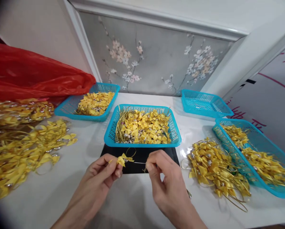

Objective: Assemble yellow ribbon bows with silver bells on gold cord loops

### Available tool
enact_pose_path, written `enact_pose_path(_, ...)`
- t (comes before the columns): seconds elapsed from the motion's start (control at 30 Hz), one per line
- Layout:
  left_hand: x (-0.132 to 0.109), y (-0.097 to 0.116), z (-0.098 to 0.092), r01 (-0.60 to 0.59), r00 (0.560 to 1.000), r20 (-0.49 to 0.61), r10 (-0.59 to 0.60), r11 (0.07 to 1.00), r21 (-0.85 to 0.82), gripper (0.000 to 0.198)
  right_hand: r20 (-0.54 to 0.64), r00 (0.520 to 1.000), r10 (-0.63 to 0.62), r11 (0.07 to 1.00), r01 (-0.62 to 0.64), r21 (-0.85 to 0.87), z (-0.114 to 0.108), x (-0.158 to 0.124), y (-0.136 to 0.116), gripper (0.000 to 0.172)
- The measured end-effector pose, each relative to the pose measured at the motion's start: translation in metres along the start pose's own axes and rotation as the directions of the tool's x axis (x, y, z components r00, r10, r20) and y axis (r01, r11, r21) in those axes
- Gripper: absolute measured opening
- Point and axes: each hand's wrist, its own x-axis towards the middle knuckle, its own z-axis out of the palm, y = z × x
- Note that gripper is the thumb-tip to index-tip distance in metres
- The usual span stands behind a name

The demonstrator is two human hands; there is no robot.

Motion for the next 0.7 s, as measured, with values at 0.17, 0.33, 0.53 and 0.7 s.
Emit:
enact_pose_path(0.17, 0.006, 0.0, -0.001, 0.084, 0.996, 0.019, -0.082, 0.965, -0.25, 0.02, 0.073, 0.978, 0.196, 0.963, -0.206, 0.173, -0.003, 0.007, -0.004, 0.023)
enact_pose_path(0.33, -0.014, -0.004, -0.01, -0.021, 0.998, -0.069, -0.001, 0.945, -0.325, 0.022, 0.154, 0.984, -0.086, 0.995, 0.077, 0.062, 0.002, 0.03, -0.022, 0.013)
enact_pose_path(0.53, -0.055, -0.003, -0.057, -0.189, 0.967, -0.221, 0.128, 0.942, -0.278, 0.03, 0.374, 0.848, -0.375, 0.901, 0.428, -0.066, 0.058, 0.091, -0.073, 0.015)
enact_pose_path(0.7, -0.074, -0.026, -0.098, -0.283, 0.922, -0.316, 0.222, 0.946, -0.161, 0.035, 0.533, 0.56, -0.634, 0.689, 0.722, 0.063, 0.148, 0.118, -0.151, 0.013)
